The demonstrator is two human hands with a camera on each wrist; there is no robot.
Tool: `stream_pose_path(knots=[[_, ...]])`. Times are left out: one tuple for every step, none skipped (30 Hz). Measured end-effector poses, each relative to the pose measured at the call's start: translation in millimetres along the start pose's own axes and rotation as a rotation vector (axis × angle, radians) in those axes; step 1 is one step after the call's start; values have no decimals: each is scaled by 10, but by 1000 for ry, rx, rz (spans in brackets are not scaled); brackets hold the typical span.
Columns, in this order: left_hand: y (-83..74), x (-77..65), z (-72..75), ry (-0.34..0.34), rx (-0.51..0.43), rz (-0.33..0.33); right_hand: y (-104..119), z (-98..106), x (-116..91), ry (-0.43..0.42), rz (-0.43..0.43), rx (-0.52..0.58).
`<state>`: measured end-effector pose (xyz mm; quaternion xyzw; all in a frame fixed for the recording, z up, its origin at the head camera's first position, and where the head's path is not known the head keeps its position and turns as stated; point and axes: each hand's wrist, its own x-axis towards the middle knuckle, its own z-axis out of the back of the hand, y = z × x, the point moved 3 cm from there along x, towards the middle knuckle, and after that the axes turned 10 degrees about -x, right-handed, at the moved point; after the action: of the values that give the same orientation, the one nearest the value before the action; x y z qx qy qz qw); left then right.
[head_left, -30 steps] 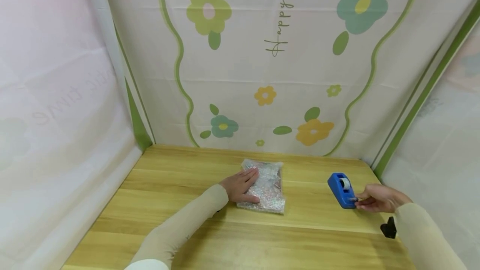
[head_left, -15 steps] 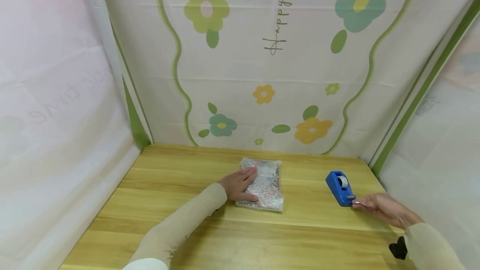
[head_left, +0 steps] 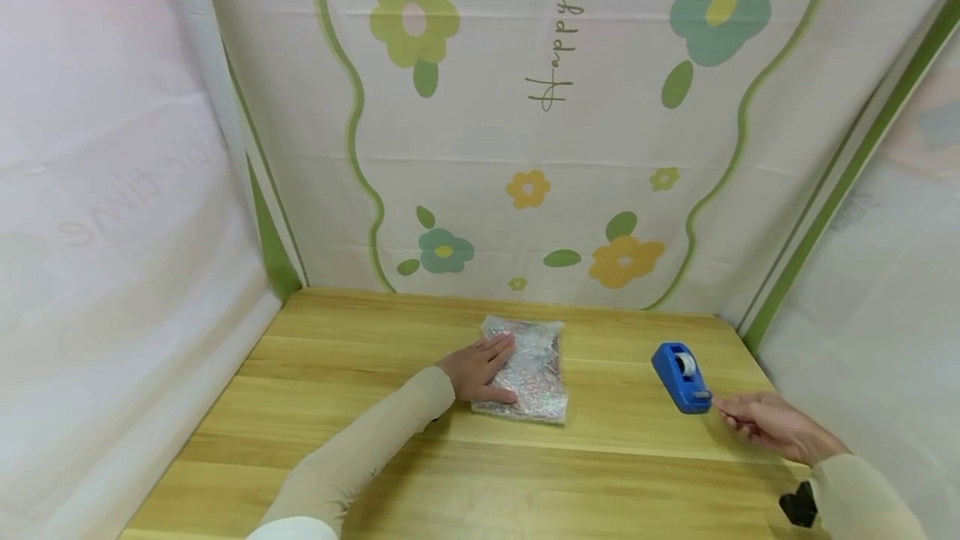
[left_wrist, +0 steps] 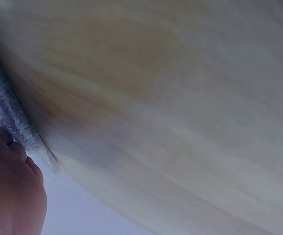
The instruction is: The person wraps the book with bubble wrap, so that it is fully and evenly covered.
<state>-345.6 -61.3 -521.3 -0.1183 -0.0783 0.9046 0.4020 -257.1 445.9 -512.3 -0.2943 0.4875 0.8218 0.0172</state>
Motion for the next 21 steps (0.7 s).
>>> stream_pose_path(knots=[[7, 5, -11, 4, -2, 0, -1, -4, -8, -6, -13, 2], [16, 12, -23, 6, -8, 0, -1, -10, -16, -12, -24, 1], [25, 17, -36, 7, -14, 0, 0, -13, -24, -19, -37, 2], [34, 22, -48, 10, -18, 1, 2, -15, -31, -28, -50, -4], [42, 27, -57, 13, -20, 1, 6, -17, -38, -38, -63, -9], [45, 29, -62, 12, -29, 2, 9, -16, -42, -49, -74, -14], [48, 31, -65, 10, -36, 1, 12, -15, -44, -58, -84, -20], [51, 32, -68, 7, -36, 1, 14, -13, -43, -62, -88, -30], [54, 33, -68, 5, -33, 0, 16, -10, -40, -69, -93, -39], [55, 34, -67, 4, -29, -1, 14, -8, -35, -75, -96, -41], [53, 31, -62, 2, -26, -3, 10, -6, -28, -79, -97, -42], [50, 28, -57, 0, -22, -7, 5, -6, -19, -83, -97, -41], [45, 22, -48, -3, -21, -9, 0, -8, -9, -86, -97, -43], [37, 13, -35, -6, -19, -11, -6, -11, 0, -90, -99, -40], [28, 4, -22, -9, -22, -14, -14, -15, 9, -94, -100, -37], [19, -6, -11, -10, -23, -16, -20, -20, 15, -95, -97, -34], [10, -15, 0, -11, -26, -18, -25, -26, 21, -97, -95, -33], [3, -22, 9, -11, -28, -19, -28, -35, 26, -103, -100, -27], [-5, -30, 19, -12, -33, -19, -28, -44, 28, -109, -99, -22], [-8, -35, 24, -10, -36, -18, -28, -53, 30, -118, -98, -17], [-12, -39, 26, -10, -40, -19, -27, -64, 32, -131, -95, -17]])
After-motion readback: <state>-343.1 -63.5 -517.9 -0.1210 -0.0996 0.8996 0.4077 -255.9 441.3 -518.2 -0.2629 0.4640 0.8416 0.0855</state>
